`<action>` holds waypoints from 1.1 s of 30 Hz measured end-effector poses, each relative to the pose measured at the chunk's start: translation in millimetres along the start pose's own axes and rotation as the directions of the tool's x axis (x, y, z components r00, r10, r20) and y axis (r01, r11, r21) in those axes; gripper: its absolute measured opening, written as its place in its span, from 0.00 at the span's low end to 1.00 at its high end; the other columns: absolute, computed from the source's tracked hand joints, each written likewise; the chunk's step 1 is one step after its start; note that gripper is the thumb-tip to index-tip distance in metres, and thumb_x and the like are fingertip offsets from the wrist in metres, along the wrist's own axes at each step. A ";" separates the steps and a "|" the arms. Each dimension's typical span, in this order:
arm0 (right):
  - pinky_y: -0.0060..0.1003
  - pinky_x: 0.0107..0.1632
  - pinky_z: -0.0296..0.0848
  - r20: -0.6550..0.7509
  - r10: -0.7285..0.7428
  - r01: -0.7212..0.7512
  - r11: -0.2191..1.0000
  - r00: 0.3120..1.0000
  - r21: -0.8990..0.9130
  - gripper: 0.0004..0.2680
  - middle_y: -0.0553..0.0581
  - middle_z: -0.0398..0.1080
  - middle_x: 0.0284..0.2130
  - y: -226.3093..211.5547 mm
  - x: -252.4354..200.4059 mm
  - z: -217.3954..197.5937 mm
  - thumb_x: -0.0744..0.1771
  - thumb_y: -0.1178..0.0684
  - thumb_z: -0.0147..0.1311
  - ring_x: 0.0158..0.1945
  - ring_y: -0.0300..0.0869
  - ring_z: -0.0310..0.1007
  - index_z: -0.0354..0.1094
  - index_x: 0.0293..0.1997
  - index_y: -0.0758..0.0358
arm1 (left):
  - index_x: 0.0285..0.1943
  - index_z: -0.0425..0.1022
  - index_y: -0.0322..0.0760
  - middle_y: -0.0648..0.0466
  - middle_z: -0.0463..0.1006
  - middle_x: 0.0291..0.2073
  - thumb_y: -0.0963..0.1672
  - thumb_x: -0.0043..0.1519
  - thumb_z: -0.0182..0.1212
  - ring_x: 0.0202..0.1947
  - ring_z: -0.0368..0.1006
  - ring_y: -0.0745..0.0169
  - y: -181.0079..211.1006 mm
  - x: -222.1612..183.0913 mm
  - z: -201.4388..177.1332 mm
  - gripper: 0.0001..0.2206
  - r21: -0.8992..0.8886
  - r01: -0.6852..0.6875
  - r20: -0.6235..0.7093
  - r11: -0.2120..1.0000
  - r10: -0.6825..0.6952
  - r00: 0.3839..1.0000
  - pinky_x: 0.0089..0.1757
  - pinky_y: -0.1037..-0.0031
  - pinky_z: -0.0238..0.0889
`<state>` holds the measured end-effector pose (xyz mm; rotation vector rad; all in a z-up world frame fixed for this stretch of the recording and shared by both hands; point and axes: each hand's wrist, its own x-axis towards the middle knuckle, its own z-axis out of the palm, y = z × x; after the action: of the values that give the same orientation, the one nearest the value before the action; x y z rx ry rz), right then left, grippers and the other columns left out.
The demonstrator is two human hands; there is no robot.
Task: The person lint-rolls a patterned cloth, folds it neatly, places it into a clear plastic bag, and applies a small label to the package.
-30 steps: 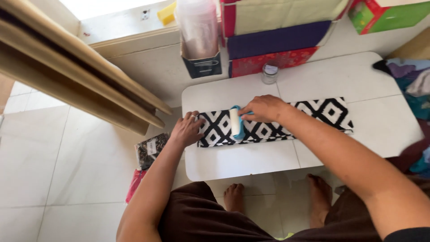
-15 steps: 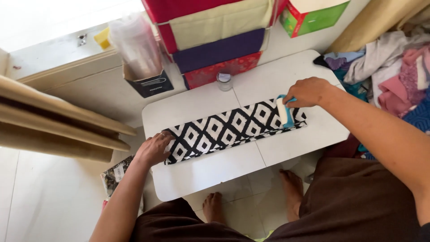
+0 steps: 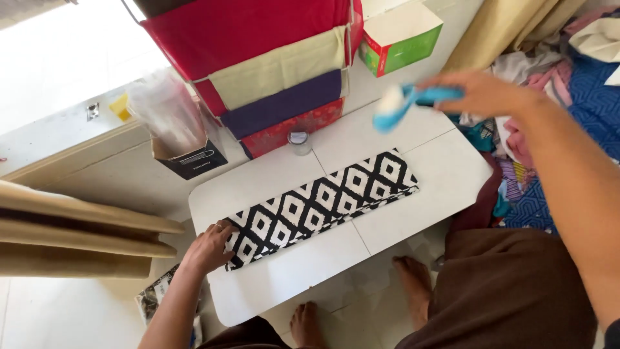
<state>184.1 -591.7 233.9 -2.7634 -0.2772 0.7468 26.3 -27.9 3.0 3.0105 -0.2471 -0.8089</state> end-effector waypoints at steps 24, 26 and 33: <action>0.48 0.78 0.74 -0.882 0.421 0.335 0.879 -0.210 0.340 0.22 0.53 0.53 0.74 81.0 171.2 130.6 0.77 0.32 0.46 0.78 0.48 0.64 0.41 0.77 0.45 | 0.78 0.48 0.45 0.47 0.49 0.77 0.50 0.65 0.58 0.75 0.46 0.48 63.9 -17.9 -39.7 0.34 -0.030 0.053 -0.119 0.998 -0.056 0.991 0.67 0.50 0.47; 0.67 0.62 0.58 -0.743 0.553 0.122 0.766 0.377 0.631 0.26 0.72 0.51 0.68 77.1 166.7 192.1 0.75 0.32 0.50 0.69 0.67 0.56 0.40 0.76 0.52 | 0.80 0.42 0.46 0.46 0.46 0.77 0.59 0.66 0.44 0.75 0.44 0.48 100.0 -10.2 -54.1 0.36 -0.263 0.001 -0.187 0.965 -0.052 0.981 0.68 0.51 0.44; 0.58 0.55 0.67 -0.412 0.382 -0.277 0.915 0.827 0.292 0.32 0.75 0.61 0.56 33.5 133.4 248.9 0.65 0.31 0.60 0.59 0.66 0.64 0.64 0.68 0.72 | 0.81 0.37 0.32 0.31 0.44 0.77 0.57 0.69 0.42 0.77 0.41 0.33 229.4 57.4 -46.2 0.38 -0.789 -0.301 -0.465 0.536 -0.201 0.862 0.68 0.42 0.44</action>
<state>172.9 -539.4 -45.4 -2.6906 0.3744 0.1453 64.3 -264.6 27.1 2.0997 0.0766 -0.0068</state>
